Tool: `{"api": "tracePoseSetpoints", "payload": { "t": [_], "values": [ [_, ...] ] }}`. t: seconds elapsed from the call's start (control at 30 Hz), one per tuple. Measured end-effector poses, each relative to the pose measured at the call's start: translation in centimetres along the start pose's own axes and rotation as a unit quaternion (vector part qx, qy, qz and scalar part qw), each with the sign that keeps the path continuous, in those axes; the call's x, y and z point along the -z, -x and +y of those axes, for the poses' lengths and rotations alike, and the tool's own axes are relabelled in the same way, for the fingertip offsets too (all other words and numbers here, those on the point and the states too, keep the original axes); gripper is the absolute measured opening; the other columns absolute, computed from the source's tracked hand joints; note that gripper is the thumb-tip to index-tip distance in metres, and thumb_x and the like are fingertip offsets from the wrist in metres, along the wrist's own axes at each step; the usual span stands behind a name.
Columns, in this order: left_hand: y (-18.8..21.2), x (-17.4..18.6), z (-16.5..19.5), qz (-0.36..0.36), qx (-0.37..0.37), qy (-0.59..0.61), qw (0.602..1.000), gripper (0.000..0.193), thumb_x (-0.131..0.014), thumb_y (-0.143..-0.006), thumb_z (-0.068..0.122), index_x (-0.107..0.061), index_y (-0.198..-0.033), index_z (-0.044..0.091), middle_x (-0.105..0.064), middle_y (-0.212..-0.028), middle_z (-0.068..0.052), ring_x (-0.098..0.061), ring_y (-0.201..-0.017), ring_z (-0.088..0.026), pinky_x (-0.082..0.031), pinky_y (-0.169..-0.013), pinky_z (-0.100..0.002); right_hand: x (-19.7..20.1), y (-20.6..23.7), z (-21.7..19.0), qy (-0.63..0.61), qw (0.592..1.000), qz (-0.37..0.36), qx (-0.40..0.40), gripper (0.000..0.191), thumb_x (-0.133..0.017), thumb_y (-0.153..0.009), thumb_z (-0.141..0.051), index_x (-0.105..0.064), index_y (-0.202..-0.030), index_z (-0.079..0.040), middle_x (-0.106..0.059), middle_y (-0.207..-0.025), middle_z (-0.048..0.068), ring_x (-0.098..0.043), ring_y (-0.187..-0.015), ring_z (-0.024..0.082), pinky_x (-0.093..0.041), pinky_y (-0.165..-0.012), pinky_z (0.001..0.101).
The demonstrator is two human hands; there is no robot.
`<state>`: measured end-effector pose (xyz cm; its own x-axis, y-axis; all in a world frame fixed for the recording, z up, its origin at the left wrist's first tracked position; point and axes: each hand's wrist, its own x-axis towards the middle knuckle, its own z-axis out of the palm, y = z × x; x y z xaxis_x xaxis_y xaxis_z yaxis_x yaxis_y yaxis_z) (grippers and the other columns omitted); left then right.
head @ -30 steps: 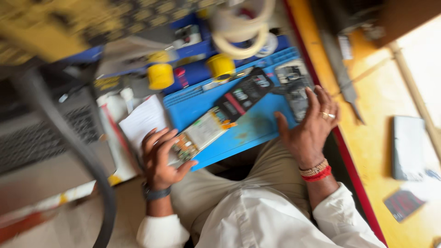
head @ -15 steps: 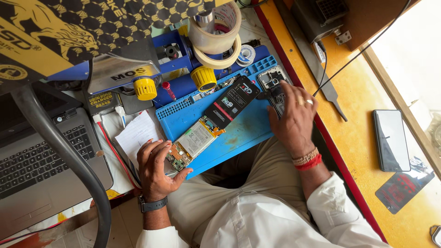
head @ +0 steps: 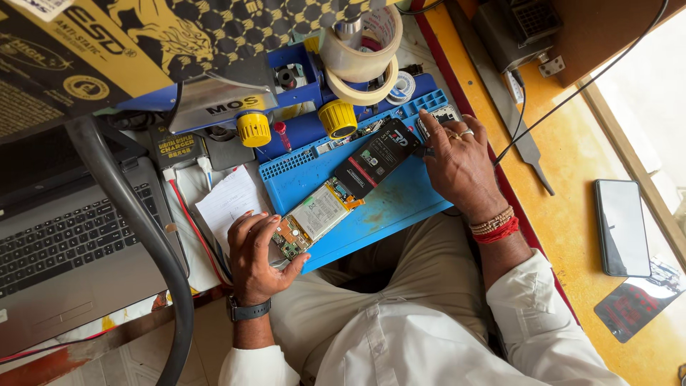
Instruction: The person sits at a repair bench with a disassembled smartphone. They handle the phone chassis and battery assembly, lift and reposition the frame, then hold the phone display panel and squeeze liquid adhesive from a yellow bottle onto it, rotating the panel to apply adhesive along its edges.
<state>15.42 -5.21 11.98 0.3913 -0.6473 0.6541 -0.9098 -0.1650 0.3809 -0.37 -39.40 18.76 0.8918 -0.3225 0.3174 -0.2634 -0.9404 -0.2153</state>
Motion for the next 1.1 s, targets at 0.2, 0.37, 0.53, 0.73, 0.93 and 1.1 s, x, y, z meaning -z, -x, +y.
{"api": "tracePoseSetpoints", "payload": {
  "t": [0.2,0.37,0.53,0.73,0.93,1.1],
  "values": [
    [0.1,-0.1,-0.3,0.0,-0.001,-0.001,1.0,0.073,-0.085,-0.079,0.042,-0.055,-0.133,0.004,-0.061,-0.127,-0.014,-0.054,-0.125,-0.034,-0.045,-0.111,-0.056,0.9,0.0,0.1,0.054,0.998,-0.007,-0.003,0.08,-0.074,-0.08,-0.008,-0.045,-0.155,-0.009,-0.074,-0.104,0.012,-0.063,-0.117,0.031,-0.035,-0.117,0.051],
    [0.0,-0.1,-0.3,-0.002,-0.004,-0.004,1.0,0.073,-0.085,-0.079,0.042,-0.054,-0.133,0.004,-0.062,-0.127,-0.014,-0.055,-0.124,-0.034,-0.045,-0.111,-0.056,1.4,0.4,1.3,0.058,0.997,0.027,-0.047,0.08,-0.077,-0.081,-0.012,-0.046,-0.155,-0.008,-0.074,-0.101,0.008,-0.062,-0.118,0.033,-0.033,-0.116,0.0513],
    [0.1,0.0,-0.3,0.003,0.004,0.011,1.0,0.072,-0.086,-0.079,0.039,-0.054,-0.133,0.003,-0.062,-0.127,-0.013,-0.056,-0.123,-0.033,-0.046,-0.109,-0.055,1.0,1.2,2.6,0.044,0.993,0.039,-0.098,0.08,-0.078,-0.081,-0.012,-0.048,-0.155,-0.01,-0.073,-0.105,0.007,-0.062,-0.118,0.032,-0.035,-0.115,0.0503],
    [-0.5,0.2,0.5,0.014,0.01,0.028,0.999,0.072,-0.088,-0.078,0.033,-0.054,-0.134,0.004,-0.062,-0.13,-0.013,-0.056,-0.123,-0.035,-0.048,-0.109,-0.053,0.7,2.1,2.8,0.03,0.991,0.056,-0.118,0.077,-0.08,-0.081,-0.014,-0.051,-0.152,-0.009,-0.072,-0.107,0.008,-0.061,-0.117,0.033,-0.037,-0.11,0.051],
    [-0.3,0.7,0.8,0.002,0.034,0.02,0.999,0.073,-0.091,-0.077,0.031,-0.055,-0.135,0.004,-0.062,-0.13,-0.016,-0.056,-0.122,-0.038,-0.048,-0.106,-0.051,-0.1,4.0,1.5,0.025,0.988,0.079,-0.131,0.081,-0.091,-0.081,-0.03,-0.056,-0.149,-0.006,-0.064,-0.126,0.02,-0.057,-0.122,0.041,-0.041,-0.106,0.0506],
    [0.6,1.0,0.3,0.012,0.038,0.032,0.999,0.073,-0.092,-0.079,0.029,-0.053,-0.137,0.006,-0.062,-0.132,-0.014,-0.057,-0.123,-0.035,-0.048,-0.107,-0.05,-1.5,5.6,-0.4,0.061,0.986,0.068,-0.137,0.089,-0.094,-0.08,-0.039,-0.052,-0.15,-0.003,-0.063,-0.128,0.021,-0.056,-0.123,0.041,-0.04,-0.106,0.0524]
  ]
}}
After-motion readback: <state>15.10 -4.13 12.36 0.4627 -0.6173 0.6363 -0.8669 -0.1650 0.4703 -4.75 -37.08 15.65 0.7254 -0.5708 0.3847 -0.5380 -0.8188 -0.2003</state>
